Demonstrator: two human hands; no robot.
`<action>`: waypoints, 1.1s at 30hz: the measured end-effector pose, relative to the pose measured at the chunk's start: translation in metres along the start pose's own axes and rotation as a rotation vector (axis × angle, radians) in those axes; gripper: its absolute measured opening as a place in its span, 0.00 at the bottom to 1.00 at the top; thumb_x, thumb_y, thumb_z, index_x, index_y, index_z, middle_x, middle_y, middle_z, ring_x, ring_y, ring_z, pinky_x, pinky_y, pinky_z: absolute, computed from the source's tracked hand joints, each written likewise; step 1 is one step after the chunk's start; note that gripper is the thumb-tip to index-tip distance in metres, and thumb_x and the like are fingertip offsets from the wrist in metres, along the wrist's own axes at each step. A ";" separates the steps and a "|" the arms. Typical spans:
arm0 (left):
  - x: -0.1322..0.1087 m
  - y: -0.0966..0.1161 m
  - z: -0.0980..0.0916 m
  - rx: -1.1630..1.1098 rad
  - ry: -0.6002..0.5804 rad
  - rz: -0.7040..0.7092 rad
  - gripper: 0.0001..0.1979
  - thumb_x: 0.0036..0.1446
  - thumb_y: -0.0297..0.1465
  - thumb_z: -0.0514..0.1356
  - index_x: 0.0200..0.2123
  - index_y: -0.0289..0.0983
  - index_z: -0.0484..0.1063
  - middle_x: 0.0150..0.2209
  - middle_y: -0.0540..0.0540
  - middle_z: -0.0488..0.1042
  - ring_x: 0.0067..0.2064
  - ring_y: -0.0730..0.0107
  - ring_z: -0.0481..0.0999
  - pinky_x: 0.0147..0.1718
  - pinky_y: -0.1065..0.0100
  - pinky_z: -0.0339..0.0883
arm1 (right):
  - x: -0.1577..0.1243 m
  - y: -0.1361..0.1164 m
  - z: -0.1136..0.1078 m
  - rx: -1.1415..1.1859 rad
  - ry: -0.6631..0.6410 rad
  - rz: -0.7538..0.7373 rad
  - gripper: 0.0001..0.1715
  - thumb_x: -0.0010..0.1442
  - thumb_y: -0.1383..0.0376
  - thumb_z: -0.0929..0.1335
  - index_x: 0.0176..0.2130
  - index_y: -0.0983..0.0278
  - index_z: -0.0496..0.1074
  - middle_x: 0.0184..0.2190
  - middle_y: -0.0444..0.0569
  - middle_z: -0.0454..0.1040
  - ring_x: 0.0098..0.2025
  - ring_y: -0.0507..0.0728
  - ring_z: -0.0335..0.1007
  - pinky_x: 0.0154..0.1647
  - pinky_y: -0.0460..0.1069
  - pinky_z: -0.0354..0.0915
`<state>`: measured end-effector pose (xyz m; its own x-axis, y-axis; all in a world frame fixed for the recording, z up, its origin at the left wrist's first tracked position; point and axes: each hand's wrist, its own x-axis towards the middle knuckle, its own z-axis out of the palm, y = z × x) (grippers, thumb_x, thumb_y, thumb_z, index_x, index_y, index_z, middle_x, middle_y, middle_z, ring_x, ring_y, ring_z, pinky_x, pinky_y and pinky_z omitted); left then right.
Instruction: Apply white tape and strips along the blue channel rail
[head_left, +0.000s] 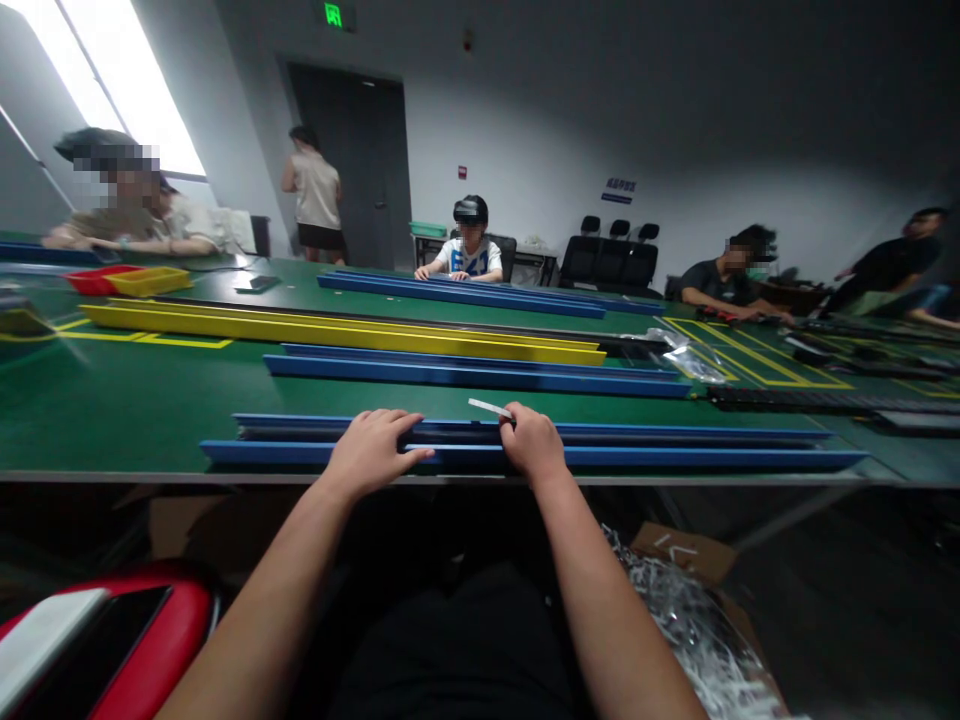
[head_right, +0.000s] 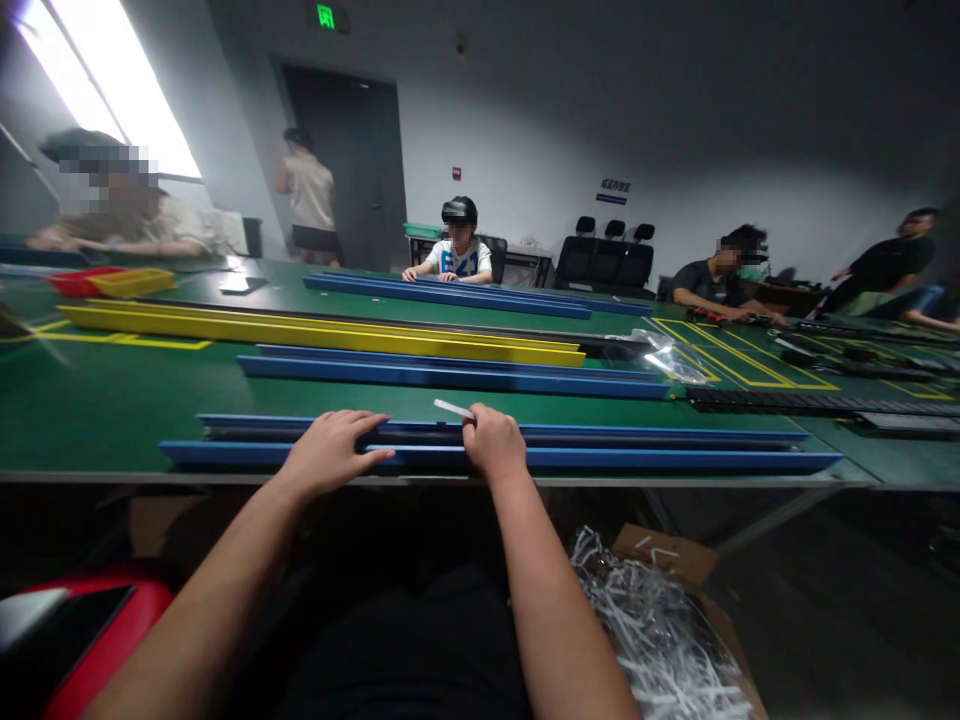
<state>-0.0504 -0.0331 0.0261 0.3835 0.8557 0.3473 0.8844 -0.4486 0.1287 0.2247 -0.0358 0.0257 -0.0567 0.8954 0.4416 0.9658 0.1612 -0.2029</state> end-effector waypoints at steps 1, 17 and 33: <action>0.001 0.005 0.002 -0.008 0.007 0.007 0.32 0.56 0.56 0.53 0.56 0.44 0.70 0.54 0.43 0.74 0.55 0.53 0.69 0.56 0.55 0.56 | -0.001 0.006 -0.001 -0.004 0.007 0.028 0.13 0.66 0.60 0.60 0.42 0.58 0.72 0.39 0.47 0.78 0.38 0.56 0.72 0.38 0.48 0.57; 0.052 0.156 0.054 -0.119 0.170 0.142 0.30 0.59 0.52 0.54 0.57 0.39 0.68 0.49 0.36 0.74 0.51 0.50 0.70 0.52 0.50 0.57 | -0.021 0.161 -0.046 0.020 0.081 0.290 0.15 0.62 0.59 0.62 0.42 0.57 0.76 0.38 0.49 0.79 0.37 0.57 0.71 0.34 0.48 0.57; 0.008 0.068 0.020 -0.260 0.239 0.067 0.18 0.65 0.39 0.51 0.53 0.43 0.71 0.53 0.43 0.74 0.57 0.57 0.69 0.62 0.49 0.52 | -0.037 0.039 0.013 0.341 0.272 -0.042 0.20 0.68 0.56 0.57 0.46 0.62 0.72 0.45 0.52 0.76 0.48 0.56 0.71 0.52 0.49 0.61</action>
<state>0.0181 -0.0512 0.0191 0.3379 0.7514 0.5668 0.7506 -0.5784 0.3193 0.2608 -0.0568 -0.0099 0.0187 0.7505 0.6606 0.8228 0.3639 -0.4366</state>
